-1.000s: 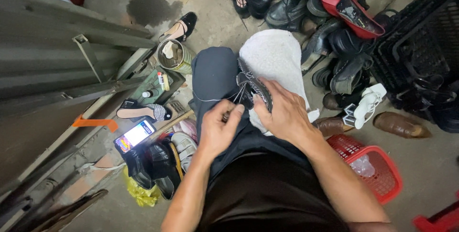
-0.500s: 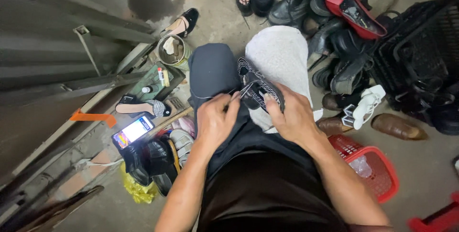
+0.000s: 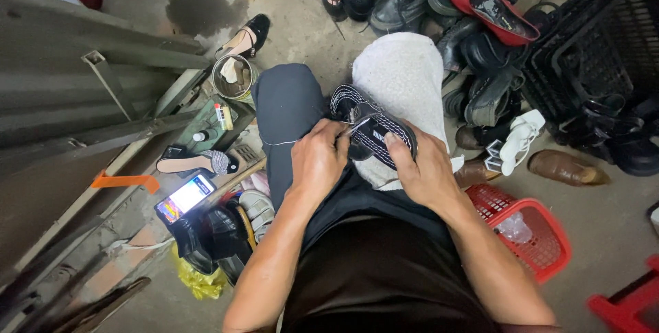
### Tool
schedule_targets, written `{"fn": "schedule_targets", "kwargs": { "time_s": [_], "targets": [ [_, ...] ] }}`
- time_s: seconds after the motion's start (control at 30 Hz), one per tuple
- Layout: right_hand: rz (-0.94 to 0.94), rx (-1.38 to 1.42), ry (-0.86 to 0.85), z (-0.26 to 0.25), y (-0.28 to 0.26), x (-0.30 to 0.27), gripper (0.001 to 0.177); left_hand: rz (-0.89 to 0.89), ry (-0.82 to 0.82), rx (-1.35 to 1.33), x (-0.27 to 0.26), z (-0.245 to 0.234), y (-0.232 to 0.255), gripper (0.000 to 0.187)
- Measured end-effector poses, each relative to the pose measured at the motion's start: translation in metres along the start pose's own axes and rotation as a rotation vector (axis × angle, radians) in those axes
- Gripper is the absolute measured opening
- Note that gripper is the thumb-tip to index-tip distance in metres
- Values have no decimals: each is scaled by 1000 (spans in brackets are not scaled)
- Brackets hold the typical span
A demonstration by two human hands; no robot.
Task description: The person sits on a low stool in a cluttered workshop, sewing a black sandal held on their lap. They use a needle and white thread to stitch the sole of the sandal, repeatedly pulling the thread through the material.
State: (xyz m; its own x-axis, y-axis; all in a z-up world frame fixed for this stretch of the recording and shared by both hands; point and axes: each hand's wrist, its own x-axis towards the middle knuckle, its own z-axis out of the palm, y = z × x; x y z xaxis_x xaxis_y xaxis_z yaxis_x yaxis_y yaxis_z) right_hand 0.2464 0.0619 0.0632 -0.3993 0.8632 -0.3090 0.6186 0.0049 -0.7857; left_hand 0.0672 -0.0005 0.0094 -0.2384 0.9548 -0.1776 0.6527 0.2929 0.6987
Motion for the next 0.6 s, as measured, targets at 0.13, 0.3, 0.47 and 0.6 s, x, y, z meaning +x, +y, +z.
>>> {"fn": "schedule_targets", "kwargs": {
  "time_s": [0.13, 0.3, 0.47, 0.6],
  "targets": [
    [-24, 25, 11, 1, -4, -1, 44, -42, 0, -58, -2, -7, 0, 13],
    [-78, -66, -2, 8, 2, 2, 50, 80, -7, -800, -16, -40, -5, 16],
    [-67, -106, -90, 8, -1, 10, 55, 38, 176, -1412, -68, -91, -66, 12],
    [-87, -260, -263, 7, 0, 13, 73, 222, 295, -1698, -108, -149, -97, 28]
  ]
}}
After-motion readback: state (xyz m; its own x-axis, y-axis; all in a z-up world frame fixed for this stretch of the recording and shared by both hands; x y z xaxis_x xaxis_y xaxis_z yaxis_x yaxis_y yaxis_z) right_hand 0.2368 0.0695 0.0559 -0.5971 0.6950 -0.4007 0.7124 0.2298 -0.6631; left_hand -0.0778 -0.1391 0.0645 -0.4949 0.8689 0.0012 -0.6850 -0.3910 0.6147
